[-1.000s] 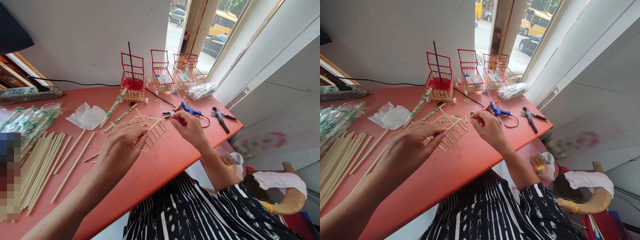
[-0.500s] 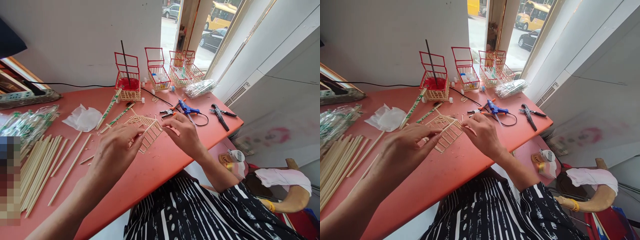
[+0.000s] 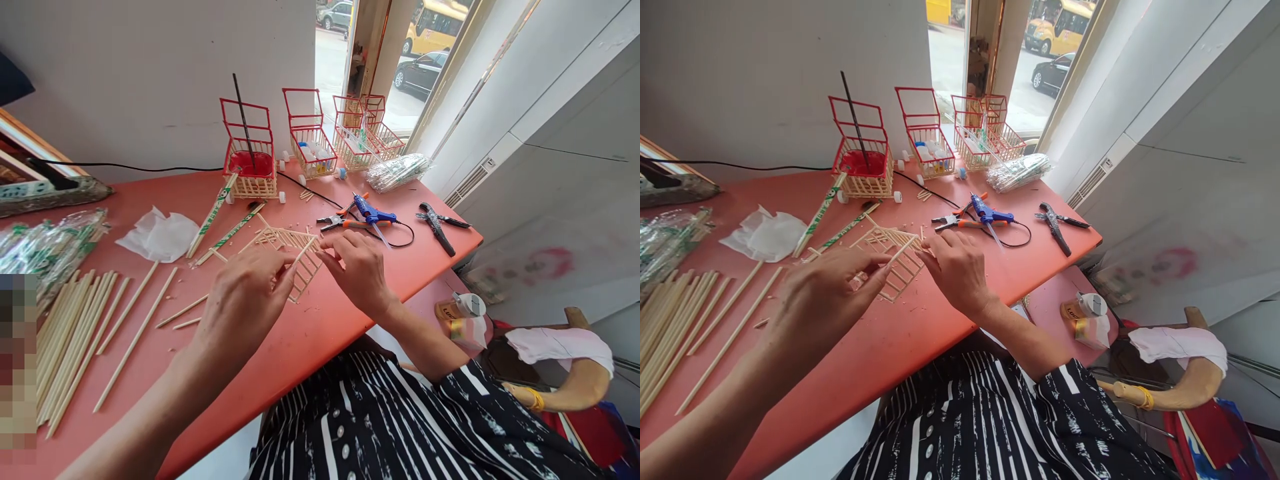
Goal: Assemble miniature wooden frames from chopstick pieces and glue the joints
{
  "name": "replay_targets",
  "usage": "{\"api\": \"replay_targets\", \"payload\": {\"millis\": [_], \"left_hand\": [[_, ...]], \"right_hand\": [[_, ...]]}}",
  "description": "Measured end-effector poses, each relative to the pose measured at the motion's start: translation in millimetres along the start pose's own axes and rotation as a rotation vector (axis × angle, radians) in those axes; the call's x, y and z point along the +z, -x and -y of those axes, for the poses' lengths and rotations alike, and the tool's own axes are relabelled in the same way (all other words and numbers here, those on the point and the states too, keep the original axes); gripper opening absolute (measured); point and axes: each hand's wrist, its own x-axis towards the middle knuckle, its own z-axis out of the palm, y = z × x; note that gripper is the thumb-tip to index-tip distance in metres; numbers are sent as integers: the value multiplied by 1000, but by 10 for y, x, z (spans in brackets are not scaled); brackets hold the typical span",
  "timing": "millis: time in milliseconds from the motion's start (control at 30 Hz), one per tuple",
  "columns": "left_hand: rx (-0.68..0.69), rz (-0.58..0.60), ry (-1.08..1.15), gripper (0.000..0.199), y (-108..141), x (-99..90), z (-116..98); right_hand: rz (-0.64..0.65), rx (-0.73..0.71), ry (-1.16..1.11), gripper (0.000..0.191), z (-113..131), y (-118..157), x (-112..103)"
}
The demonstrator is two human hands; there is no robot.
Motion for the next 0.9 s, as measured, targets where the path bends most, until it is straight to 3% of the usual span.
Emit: {"api": "replay_targets", "payload": {"millis": [567,900], "left_hand": [[-38,60,-17,30,23,60,-33],[-66,91,-16,28,23,45,-62]], "right_hand": [[25,63,30,33,2,48,113],[-56,31,16,47,-18,82,189]]}}
